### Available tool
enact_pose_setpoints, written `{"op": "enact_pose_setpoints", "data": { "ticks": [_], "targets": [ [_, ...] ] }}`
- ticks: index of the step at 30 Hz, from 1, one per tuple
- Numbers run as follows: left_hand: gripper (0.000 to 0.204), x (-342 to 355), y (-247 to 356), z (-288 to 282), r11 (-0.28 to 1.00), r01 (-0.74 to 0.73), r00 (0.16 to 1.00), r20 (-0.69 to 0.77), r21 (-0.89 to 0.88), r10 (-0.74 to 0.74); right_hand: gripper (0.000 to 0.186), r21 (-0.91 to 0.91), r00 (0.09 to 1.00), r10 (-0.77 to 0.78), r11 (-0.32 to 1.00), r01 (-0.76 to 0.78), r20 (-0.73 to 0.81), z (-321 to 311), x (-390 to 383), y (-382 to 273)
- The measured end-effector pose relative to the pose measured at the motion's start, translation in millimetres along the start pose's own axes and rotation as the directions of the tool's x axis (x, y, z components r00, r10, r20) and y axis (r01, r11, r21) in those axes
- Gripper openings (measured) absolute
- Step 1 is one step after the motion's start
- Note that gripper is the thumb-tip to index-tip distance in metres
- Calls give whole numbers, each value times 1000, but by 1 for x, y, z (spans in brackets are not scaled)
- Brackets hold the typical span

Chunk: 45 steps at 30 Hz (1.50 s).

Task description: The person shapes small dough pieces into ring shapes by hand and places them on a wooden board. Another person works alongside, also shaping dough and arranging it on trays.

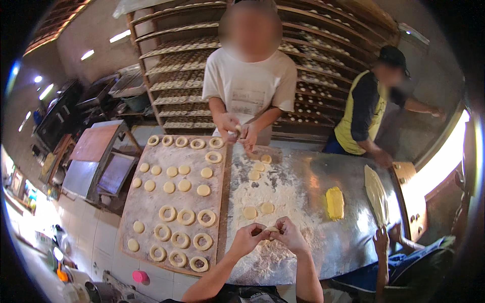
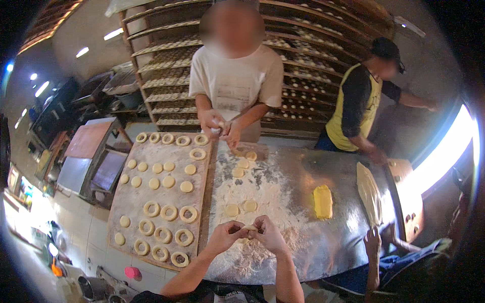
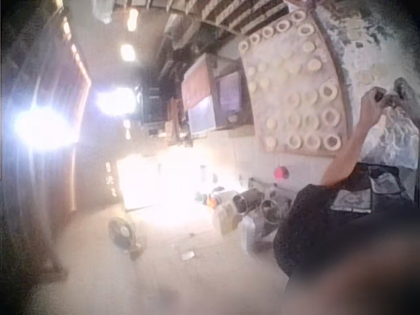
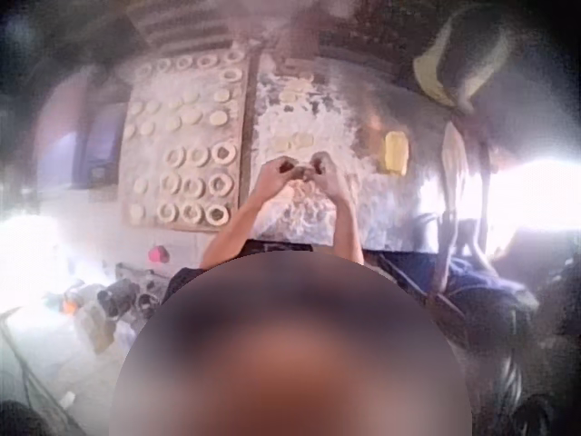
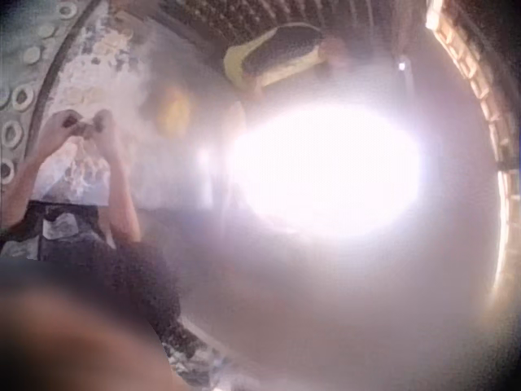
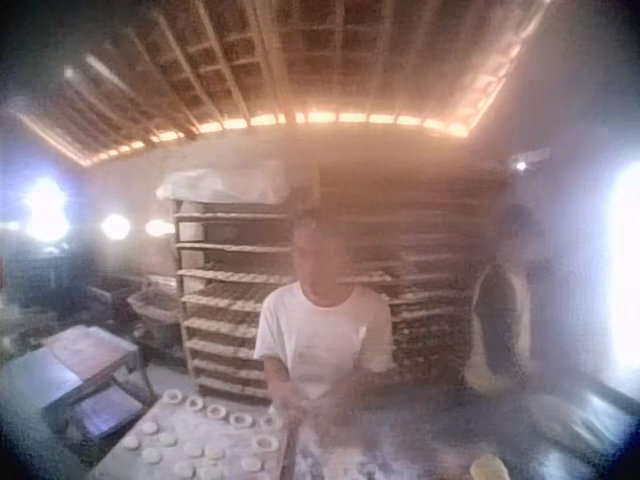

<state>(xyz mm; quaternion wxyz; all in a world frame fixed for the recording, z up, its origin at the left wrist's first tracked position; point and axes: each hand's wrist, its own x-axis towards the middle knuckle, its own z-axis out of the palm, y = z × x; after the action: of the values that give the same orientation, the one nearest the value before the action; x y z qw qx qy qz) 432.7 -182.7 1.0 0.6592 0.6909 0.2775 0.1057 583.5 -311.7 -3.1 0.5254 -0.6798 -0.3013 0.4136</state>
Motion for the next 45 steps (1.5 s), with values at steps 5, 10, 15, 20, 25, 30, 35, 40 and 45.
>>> {"op": "enact_pose_setpoints", "data": {
  "ticks": [5, 10, 15, 20, 25, 30, 35, 40, 45],
  "targets": [
    [26, -33, 30, -34, 992, -22, 1000, -22, -122, 20, 37, 86, 978, -152, 986, 140, 140, 26, 3, -34],
    [36, -52, 37, -52, 979, -81, 955, -266, 186, 129, 48, 578, 994, -8, 813, 70, -110, 96, 44, -47],
    [47, -56, 23, -77, 776, -241, 650, -498, 583, 575, 52, 119, 899, -397, 917, 381, 182, 149, 64, -43],
    [38, -73, 5, -109, 839, -543, 715, -499, 46, 490, 45, 871, 774, -468, 445, -211, 427, 167, 59, -49],
    [17, -89, -7, -149, 611, -598, 790, -510, -518, 340, 62, 87, 845, -447, 893, 441, 293, 216, 65, -66],
    [34, -91, -13, -191, 853, -303, 637, -576, 424, 512, 63, 315, 937, -150, 948, 46, 315, 262, 72, -80],
    [32, -104, -27, -238, 876, -139, 683, -596, 462, 422, 76, 479, 842, -400, 855, 200, 362, 316, 89, -93],
    [34, -109, -36, -281, 919, -158, 633, -677, 361, 375, 84, 441, 870, -235, 897, 23, 433, 351, 98, -104],
    [33, -106, -42, -306, 934, -183, 686, -640, 307, 345, 67, 60, 697, -454, 858, 511, 555, 367, 133, -88]
  ]
}}
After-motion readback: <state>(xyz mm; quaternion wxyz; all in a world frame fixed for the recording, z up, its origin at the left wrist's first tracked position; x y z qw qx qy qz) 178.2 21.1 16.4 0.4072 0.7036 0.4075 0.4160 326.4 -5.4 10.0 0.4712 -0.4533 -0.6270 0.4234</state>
